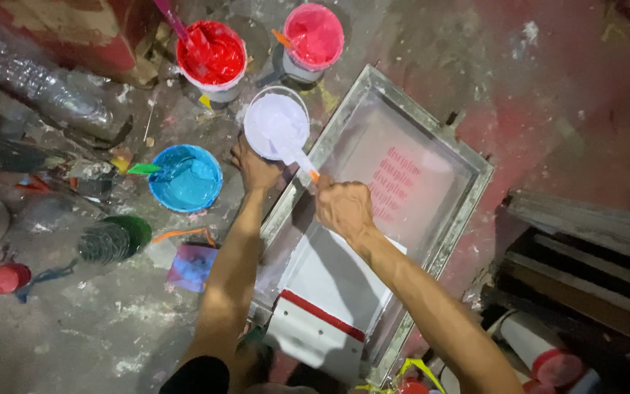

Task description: Applying white ink to a screen printing frame and cleaning a squeegee using a spatula.

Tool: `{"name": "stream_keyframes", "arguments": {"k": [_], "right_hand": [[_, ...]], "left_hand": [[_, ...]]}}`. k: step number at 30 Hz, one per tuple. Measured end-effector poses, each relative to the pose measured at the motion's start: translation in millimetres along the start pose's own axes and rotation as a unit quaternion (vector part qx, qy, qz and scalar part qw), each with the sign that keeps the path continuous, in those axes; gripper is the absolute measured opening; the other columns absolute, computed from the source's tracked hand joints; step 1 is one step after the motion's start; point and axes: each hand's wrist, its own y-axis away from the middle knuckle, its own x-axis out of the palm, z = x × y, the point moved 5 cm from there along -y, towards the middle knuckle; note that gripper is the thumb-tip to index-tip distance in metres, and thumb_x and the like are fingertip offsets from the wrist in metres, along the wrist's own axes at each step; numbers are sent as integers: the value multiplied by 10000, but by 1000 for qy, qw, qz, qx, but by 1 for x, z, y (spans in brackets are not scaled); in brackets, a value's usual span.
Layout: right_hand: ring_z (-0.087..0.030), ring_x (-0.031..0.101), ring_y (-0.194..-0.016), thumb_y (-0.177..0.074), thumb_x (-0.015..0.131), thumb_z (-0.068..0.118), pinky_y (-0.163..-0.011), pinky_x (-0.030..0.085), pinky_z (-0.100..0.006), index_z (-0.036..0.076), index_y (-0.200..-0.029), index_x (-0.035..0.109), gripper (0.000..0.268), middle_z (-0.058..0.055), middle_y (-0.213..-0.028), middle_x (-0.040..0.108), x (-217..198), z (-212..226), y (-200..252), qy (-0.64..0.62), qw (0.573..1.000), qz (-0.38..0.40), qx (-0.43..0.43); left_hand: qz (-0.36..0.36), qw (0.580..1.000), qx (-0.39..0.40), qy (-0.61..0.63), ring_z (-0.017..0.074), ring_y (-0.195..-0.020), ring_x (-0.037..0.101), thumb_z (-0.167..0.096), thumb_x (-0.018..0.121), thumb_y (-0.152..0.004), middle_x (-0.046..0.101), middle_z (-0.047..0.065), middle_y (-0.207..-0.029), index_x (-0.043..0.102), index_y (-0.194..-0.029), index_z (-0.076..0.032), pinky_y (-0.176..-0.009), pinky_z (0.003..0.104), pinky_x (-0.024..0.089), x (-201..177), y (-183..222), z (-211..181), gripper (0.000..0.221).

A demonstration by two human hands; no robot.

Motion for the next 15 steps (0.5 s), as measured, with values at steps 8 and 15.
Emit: {"name": "stream_keyframes", "arguments": {"k": [8, 15], "right_hand": [[-250, 692, -478, -844, 546, 248, -469, 520, -374, 124, -807, 613, 146, -45, -518, 639, 67, -13, 40, 6, 996, 90, -4], [-342, 723, -539, -914, 514, 278, -516, 554, -445, 95, -802, 635, 246, -125, -557, 669, 7, -14, 36, -41, 991, 128, 7]], "left_hand": [[-8, 997, 8, -78, 322, -1313, 408, -235, 801, -647, 485, 137, -1412, 345, -1551, -68, -1139, 477, 266, 16, -8, 21, 1026], [-11, 1000, 22, -2, 391, -1367, 402, -24, 648, -779, 481, 216, -1418, 356, -1530, -6, -1192, 485, 294, -12, 8, -16, 806]]}}
